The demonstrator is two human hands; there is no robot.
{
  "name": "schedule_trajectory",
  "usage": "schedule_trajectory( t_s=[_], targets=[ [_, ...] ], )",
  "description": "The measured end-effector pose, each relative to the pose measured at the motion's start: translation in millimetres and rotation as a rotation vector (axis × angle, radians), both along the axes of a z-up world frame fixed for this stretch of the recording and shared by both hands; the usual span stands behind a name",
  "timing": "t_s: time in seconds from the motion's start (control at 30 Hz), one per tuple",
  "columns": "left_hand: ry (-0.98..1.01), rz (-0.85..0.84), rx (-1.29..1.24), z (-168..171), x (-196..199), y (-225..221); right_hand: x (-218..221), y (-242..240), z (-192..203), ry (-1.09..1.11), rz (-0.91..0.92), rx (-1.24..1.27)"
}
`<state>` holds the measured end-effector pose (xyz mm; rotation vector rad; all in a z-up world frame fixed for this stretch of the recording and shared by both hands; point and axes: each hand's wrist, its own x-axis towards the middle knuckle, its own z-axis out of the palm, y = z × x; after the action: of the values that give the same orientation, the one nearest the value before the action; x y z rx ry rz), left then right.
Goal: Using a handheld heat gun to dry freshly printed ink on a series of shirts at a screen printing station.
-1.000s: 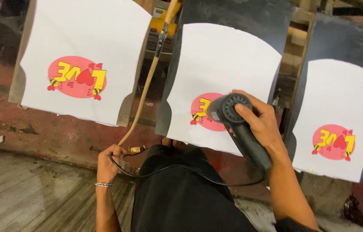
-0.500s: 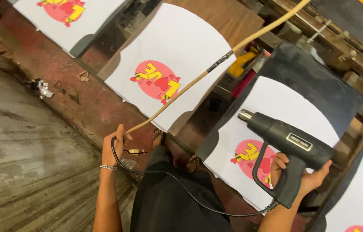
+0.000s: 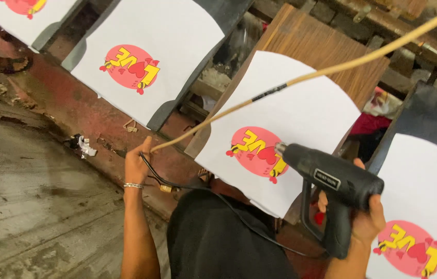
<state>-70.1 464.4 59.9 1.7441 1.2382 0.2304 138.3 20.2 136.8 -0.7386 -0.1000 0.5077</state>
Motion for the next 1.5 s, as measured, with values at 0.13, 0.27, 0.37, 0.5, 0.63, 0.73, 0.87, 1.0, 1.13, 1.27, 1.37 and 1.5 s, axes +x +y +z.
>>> schedule_trajectory(
  t_s=[0.13,0.27,0.37,0.5,0.63,0.73,0.87,1.0,1.13,1.27,1.37,1.5],
  targets=[
    [-0.004,0.026,-0.073,7.0,3.1,84.5,-14.9,83.3,20.7,0.035,-0.041,-0.056],
    [-0.032,-0.035,-0.061,-28.2,-18.1,139.9,-31.5,115.6,20.0,0.056,-0.141,-0.142],
    [-0.071,-0.072,-0.005,-47.9,-10.6,166.4,-36.2,120.7,14.4,-0.045,-0.085,-0.093],
    [-0.045,-0.158,0.003,-84.9,4.5,192.6,-27.4,146.5,30.6,-0.074,-0.105,-0.312],
    [0.001,-0.24,-0.019,-118.1,2.2,215.2,-28.0,170.6,40.4,-0.025,-0.224,-0.696],
    [0.091,-0.272,-0.028,-107.1,11.0,213.5,-28.8,190.4,46.5,-0.019,-0.251,-0.66],
    [0.153,-0.343,-0.103,-71.7,26.7,188.8,-20.5,213.1,54.2,-0.149,-0.238,-0.795],
    [0.164,-0.331,-0.112,-103.5,21.7,192.5,-17.6,218.2,78.3,-0.161,-0.156,-0.864],
    [0.182,-0.305,-0.162,-127.8,21.1,197.7,-19.1,232.3,75.1,-0.095,-0.217,-0.779],
    [0.186,-0.293,-0.136,-129.7,18.4,194.4,-23.2,242.5,99.5,-0.115,-0.307,-0.953],
    [0.178,-0.302,-0.118,-124.9,19.6,193.5,-21.1,232.2,96.6,-0.11,-0.246,-0.927],
    [0.214,-0.346,-0.096,-133.3,17.1,199.5,-9.2,239.1,78.8,-0.094,-0.237,-0.807]
  ],
)
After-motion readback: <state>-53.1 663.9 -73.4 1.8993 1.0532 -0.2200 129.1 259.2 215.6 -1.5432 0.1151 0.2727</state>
